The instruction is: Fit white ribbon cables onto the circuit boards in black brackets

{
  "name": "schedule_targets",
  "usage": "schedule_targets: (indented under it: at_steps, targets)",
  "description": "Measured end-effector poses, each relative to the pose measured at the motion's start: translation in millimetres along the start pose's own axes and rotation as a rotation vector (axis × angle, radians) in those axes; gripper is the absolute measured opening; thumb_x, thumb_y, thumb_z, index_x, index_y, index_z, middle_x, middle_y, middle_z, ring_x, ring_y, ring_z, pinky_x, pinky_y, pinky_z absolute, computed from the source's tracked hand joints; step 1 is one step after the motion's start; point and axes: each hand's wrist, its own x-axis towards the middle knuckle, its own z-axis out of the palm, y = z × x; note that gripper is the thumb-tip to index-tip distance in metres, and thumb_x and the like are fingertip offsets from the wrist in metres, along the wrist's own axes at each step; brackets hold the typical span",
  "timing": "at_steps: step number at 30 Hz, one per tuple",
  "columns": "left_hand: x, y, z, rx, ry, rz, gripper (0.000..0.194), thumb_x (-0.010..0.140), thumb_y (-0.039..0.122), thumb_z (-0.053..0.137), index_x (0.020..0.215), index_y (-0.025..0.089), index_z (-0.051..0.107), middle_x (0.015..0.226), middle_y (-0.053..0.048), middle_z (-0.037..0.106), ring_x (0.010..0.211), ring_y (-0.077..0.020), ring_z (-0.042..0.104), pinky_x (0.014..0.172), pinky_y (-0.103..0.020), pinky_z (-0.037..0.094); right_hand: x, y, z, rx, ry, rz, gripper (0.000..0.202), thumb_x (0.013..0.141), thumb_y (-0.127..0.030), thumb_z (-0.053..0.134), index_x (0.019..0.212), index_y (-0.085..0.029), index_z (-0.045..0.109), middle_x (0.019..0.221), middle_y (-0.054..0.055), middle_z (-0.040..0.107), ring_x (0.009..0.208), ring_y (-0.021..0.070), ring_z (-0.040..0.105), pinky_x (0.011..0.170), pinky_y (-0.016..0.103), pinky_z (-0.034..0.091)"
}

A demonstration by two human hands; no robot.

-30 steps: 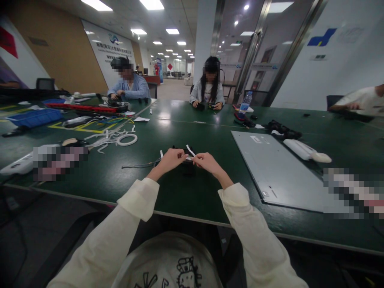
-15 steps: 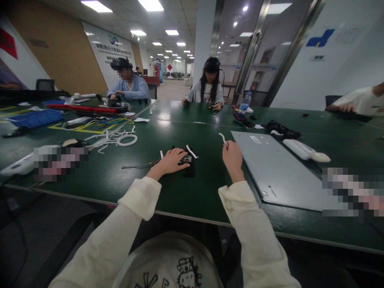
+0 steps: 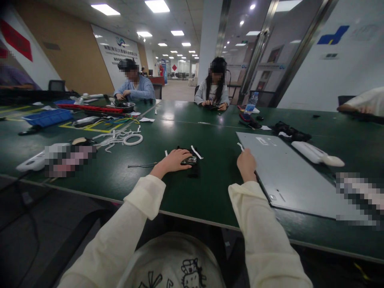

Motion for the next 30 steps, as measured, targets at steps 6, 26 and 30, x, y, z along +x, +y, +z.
schedule_targets:
  at_steps: [6, 26, 30]
  targets:
    - [3.3, -5.3, -0.2, 0.066, 0.022, 0.012, 0.057, 0.08, 0.061, 0.044, 0.124, 0.026, 0.048, 0.116, -0.008, 0.048, 0.106, -0.0251, 0.044, 0.089, -0.038, 0.035, 2.7, 2.8, 3.7, 0.059, 0.056, 0.026, 0.034, 0.091, -0.019, 0.028, 0.109, -0.003, 0.051, 0.094, 0.022, 0.061, 0.088, 0.027, 0.059, 0.069, 0.031, 0.038]
    - [4.2, -8.1, -12.0, 0.112, 0.26, -0.038, 0.053, 0.077, 0.056, 0.053, 0.118, 0.021, 0.053, 0.102, -0.008, 0.049, 0.096, -0.0236, 0.043, 0.087, -0.037, 0.036, -29.2, -41.9, -1.1, 0.402, -0.063, -0.142, 0.032, 0.089, -0.031, 0.029, 0.096, -0.016, 0.056, 0.085, 0.012, 0.061, 0.076, 0.0225, 0.054, 0.067, 0.029, 0.035]
    - [-1.7, -15.6, -22.9, 0.133, 0.379, -0.132, 0.053, 0.077, 0.053, 0.055, 0.118, 0.02, 0.054, 0.1, -0.008, 0.048, 0.095, -0.0245, 0.042, 0.085, -0.037, 0.037, -46.6, -56.8, -1.8, 0.549, -0.131, -0.255, 0.029, 0.088, -0.036, 0.031, 0.091, -0.019, 0.053, 0.084, 0.009, 0.062, 0.075, 0.0226, 0.054, 0.068, 0.03, 0.037]
